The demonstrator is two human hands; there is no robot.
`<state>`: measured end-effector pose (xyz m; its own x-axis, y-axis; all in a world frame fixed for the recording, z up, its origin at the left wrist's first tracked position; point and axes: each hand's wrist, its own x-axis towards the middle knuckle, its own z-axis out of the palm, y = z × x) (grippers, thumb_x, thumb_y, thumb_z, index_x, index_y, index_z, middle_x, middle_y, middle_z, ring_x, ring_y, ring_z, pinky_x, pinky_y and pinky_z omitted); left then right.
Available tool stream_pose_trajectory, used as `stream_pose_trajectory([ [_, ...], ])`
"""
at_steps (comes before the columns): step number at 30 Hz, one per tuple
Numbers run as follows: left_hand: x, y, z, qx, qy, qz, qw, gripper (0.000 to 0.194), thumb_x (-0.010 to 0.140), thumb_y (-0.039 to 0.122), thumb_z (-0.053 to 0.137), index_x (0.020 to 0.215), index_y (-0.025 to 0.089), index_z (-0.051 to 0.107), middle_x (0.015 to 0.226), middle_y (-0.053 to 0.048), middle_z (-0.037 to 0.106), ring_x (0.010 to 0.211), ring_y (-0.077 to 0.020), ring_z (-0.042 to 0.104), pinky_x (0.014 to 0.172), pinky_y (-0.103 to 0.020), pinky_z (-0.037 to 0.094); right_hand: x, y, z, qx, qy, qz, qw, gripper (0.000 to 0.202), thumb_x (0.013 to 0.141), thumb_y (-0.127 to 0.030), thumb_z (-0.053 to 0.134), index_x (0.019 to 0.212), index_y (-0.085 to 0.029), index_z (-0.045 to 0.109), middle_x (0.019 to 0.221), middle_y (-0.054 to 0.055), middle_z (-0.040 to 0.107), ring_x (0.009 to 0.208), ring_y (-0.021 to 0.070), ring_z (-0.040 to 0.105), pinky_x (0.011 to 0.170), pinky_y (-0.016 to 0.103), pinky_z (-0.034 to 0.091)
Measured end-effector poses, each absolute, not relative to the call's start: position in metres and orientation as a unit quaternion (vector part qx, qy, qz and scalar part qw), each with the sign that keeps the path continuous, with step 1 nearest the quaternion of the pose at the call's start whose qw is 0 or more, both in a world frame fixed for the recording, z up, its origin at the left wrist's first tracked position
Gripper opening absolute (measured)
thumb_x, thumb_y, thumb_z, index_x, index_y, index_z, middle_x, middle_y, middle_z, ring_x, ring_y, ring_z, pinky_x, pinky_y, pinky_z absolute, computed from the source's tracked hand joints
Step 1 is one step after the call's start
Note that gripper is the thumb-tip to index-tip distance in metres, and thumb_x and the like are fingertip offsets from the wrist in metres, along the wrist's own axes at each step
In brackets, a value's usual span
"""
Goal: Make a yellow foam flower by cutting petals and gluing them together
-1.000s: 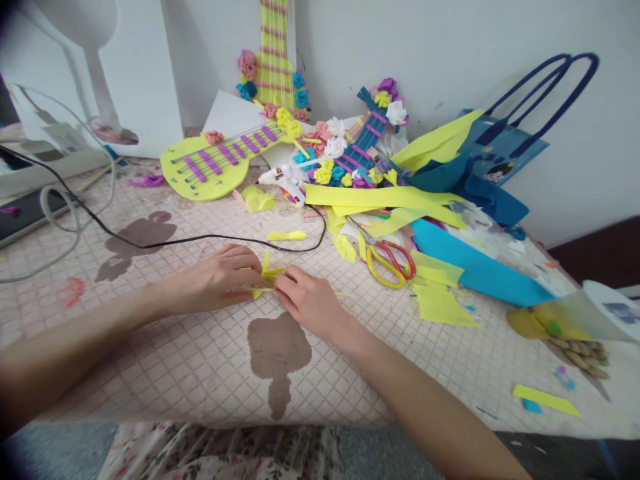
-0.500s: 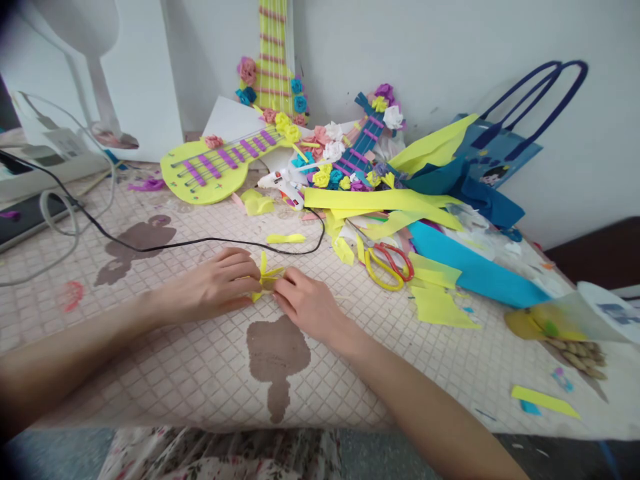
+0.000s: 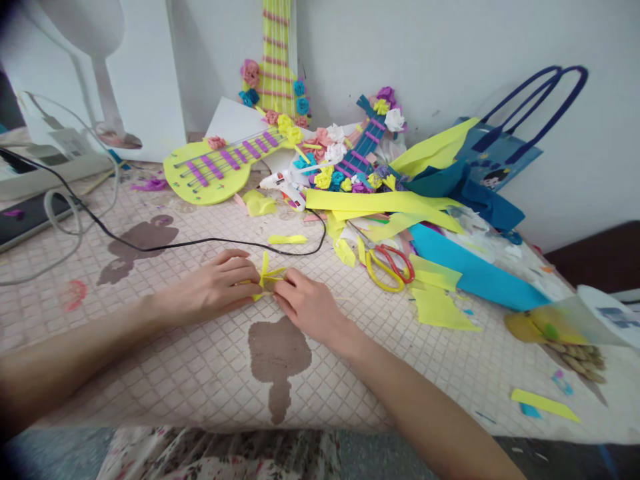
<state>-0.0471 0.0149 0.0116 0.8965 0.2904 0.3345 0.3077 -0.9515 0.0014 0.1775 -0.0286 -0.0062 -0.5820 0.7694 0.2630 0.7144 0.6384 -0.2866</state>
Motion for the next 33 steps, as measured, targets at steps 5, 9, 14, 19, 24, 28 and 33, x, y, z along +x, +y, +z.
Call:
stream_pose_trajectory([
  [5, -0.047, 0.015, 0.011, -0.972, -0.149, -0.178, 0.028, 0.019, 0.094, 0.018, 0.042, 0.088, 0.017, 0.060, 0.088, -0.005, 0.062, 0.088, -0.0168, 0.055, 0.093, -0.040, 0.038, 0.177, -0.028, -0.006, -0.418, -0.888, 0.072, 0.176, 0.020, 0.094, -0.028, 0.041, 0.087, -0.018, 0.057, 0.087, 0.003, 0.050, 0.071, 0.0111, 0.051, 0.061, 0.023, 0.043],
  [9, -0.046, 0.015, 0.012, -0.972, -0.150, -0.180, 0.022, 0.020, 0.094, 0.017, 0.041, 0.088, 0.017, 0.060, 0.086, -0.005, 0.062, 0.087, -0.0168, 0.054, 0.091, -0.039, 0.038, 0.177, -0.028, -0.006, -0.416, -0.890, 0.068, 0.174, 0.021, 0.095, -0.028, 0.040, 0.086, -0.018, 0.056, 0.086, 0.003, 0.051, 0.070, 0.0115, 0.051, 0.061, 0.023, 0.043],
  [14, -0.047, 0.016, 0.010, -0.969, -0.168, -0.179, 0.010, 0.018, 0.092, 0.018, 0.043, 0.086, 0.017, 0.059, 0.087, -0.005, 0.061, 0.086, -0.0173, 0.053, 0.088, -0.038, 0.039, 0.176, -0.028, -0.006, -0.422, -0.887, 0.057, 0.182, 0.013, 0.092, -0.026, 0.045, 0.091, -0.018, 0.055, 0.091, 0.005, 0.054, 0.076, 0.0141, 0.054, 0.062, 0.025, 0.045],
  [19, -0.048, 0.015, 0.007, -0.955, -0.208, -0.206, -0.041, 0.012, 0.088, 0.015, 0.047, 0.086, 0.018, 0.059, 0.086, -0.004, 0.062, 0.086, -0.0173, 0.053, 0.084, -0.035, 0.039, 0.172, -0.029, -0.006, -0.424, -0.880, 0.056, 0.205, 0.012, 0.088, -0.023, 0.049, 0.099, -0.020, 0.053, 0.100, 0.007, 0.055, 0.086, 0.0169, 0.056, 0.065, 0.026, 0.047],
  [24, -0.048, 0.015, 0.006, -0.942, -0.246, -0.216, -0.077, 0.011, 0.086, 0.015, 0.049, 0.083, 0.018, 0.059, 0.082, -0.003, 0.062, 0.082, -0.0165, 0.056, 0.083, -0.034, 0.040, 0.162, -0.030, -0.004, -0.431, -0.878, 0.027, 0.204, 0.008, 0.089, -0.024, 0.048, 0.094, -0.020, 0.053, 0.097, 0.006, 0.055, 0.081, 0.0162, 0.055, 0.061, 0.026, 0.045],
  [28, -0.047, 0.014, 0.005, -0.932, -0.260, -0.230, -0.103, 0.008, 0.084, 0.014, 0.051, 0.086, 0.017, 0.058, 0.079, -0.002, 0.062, 0.077, -0.0155, 0.057, 0.081, -0.034, 0.041, 0.154, -0.028, -0.006, -0.439, -0.876, 0.001, 0.197, 0.009, 0.090, -0.026, 0.048, 0.092, -0.019, 0.053, 0.093, 0.006, 0.056, 0.078, 0.0158, 0.055, 0.059, 0.026, 0.042],
  [33, -0.045, 0.014, 0.004, -0.922, -0.279, -0.242, -0.114, 0.005, 0.081, 0.013, 0.053, 0.084, 0.016, 0.056, 0.078, -0.003, 0.063, 0.076, -0.0161, 0.058, 0.079, -0.033, 0.042, 0.150, -0.025, -0.011, -0.435, -0.876, -0.023, 0.206, 0.012, 0.092, -0.025, 0.043, 0.090, -0.019, 0.053, 0.089, 0.005, 0.057, 0.076, 0.0148, 0.055, 0.057, 0.025, 0.040],
])
